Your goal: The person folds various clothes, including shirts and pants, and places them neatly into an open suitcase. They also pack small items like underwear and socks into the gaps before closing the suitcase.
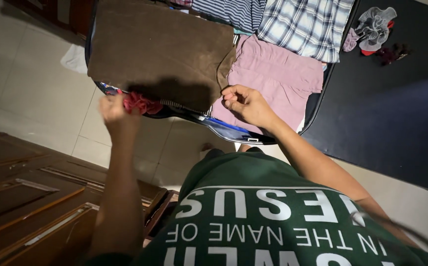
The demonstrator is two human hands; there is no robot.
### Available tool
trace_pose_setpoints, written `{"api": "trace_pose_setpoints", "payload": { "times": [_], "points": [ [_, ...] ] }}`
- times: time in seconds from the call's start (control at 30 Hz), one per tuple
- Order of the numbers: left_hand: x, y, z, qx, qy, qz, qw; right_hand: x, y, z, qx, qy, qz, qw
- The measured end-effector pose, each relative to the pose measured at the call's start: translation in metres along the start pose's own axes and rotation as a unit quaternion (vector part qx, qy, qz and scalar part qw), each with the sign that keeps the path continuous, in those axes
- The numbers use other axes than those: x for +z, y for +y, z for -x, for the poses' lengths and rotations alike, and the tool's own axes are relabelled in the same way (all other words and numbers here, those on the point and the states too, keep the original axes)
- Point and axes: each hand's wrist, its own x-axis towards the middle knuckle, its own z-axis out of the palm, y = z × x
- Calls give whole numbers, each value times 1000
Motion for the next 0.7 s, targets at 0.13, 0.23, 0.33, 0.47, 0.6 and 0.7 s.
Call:
{"api": "trace_pose_setpoints", "payload": {
  "times": [0.13, 0.23, 0.33, 0.47, 0.6, 0.7],
  "points": [
    [21, 15, 6, 3, -60, -41, 997, 0, 4, -4, 14, 1, 28, 1000],
    [49, 3, -7, -6, -35, -127, 991, 0, 7, -4, -14, 1, 64, 998],
    [54, -39, -9, 63, 34, -72, 995, 0, 8, -4, 4, -7, 11, 1000],
    [55, -71, -32, 56, 74, -144, 985, -5, 11, -5, -10, -6, 5, 1000],
    [35, -43, -34, 16, 83, -144, 986, -9, 14, -6, -24, -21, -33, 999],
    [26, -9, -20, -37, 56, -115, 991, -12, 16, -11, -16, -25, -35, 999]
  ]
}}
